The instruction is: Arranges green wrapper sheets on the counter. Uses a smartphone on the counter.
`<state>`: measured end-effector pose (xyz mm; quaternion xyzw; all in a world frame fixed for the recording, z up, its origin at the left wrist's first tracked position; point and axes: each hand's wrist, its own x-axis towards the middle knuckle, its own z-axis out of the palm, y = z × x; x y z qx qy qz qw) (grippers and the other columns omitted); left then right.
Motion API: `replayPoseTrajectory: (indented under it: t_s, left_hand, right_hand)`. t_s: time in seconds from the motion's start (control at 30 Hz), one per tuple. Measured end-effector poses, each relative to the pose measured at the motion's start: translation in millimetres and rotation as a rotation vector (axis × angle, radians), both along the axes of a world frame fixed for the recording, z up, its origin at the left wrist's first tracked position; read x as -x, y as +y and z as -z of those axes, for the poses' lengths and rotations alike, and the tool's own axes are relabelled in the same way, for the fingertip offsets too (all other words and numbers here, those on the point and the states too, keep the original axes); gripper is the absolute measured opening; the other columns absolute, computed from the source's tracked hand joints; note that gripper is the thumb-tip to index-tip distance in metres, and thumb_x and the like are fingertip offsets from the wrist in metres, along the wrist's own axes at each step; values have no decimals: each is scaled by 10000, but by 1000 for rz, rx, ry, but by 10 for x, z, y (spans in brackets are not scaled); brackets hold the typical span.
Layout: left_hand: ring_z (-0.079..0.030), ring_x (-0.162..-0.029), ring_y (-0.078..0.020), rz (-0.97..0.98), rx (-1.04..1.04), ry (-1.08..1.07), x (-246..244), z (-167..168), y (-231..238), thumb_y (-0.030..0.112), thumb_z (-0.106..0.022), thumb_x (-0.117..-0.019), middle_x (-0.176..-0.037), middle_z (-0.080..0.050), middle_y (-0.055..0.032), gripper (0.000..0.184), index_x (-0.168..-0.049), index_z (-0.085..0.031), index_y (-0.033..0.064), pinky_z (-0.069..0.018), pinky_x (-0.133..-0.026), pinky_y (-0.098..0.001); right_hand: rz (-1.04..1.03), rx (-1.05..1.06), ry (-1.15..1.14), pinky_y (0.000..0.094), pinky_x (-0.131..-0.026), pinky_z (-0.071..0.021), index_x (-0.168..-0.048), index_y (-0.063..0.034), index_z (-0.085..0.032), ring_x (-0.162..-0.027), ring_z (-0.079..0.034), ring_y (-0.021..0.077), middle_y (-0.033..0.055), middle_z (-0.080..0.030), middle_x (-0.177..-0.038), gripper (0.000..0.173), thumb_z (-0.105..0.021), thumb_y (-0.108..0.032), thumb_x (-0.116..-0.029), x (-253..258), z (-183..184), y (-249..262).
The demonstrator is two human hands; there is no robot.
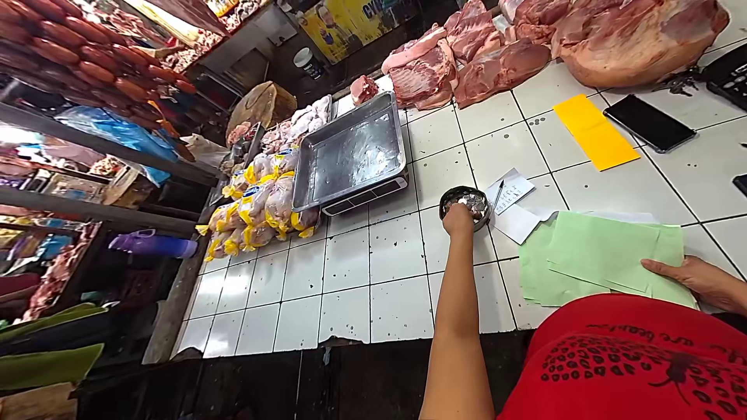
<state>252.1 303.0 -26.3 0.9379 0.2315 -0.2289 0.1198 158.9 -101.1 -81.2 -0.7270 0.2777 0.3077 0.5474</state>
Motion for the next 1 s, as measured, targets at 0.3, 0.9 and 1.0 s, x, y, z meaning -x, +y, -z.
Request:
replayPoseTrajectory:
  t_s: [0.3,0.9,1.0]
  left_hand:
    - [-668,-957,-283,-281,472,-408,280,125,169,179,-664,-996,-1022,-714,-194,253,-1110,-708,-43,-513,-912,-463]
    - [-503,-414,-93,-1150,2205,-1034,588,184,120,218,-329,-1031,-499,-505,25,485,-572,-470,150,-439,-442,-204]
    - [-599,-551,-103,-1305,2047,-991,542,189,105,196,-297,-1072,-681,-604,-8,352,-865,-564,98,-521,-541,-198]
  right_hand:
    - [-16,10,4,307,-807,-549,-1339,50,-512,-860,-646,119,160,-641,-1066,391,-627,-154,-1026,3,-47,20]
    - [-23,12,-6,311,-795,-561,-1353,22,-510,-856,-657,117,142,-648,-1062,397,-628,-173,-1028,-3,15,-10]
    - [-22,2,-6,311,-797,-559,-1355,24,-505,-854,-654,117,142,-646,-1062,397,-624,-168,-1029,3,8,-2]
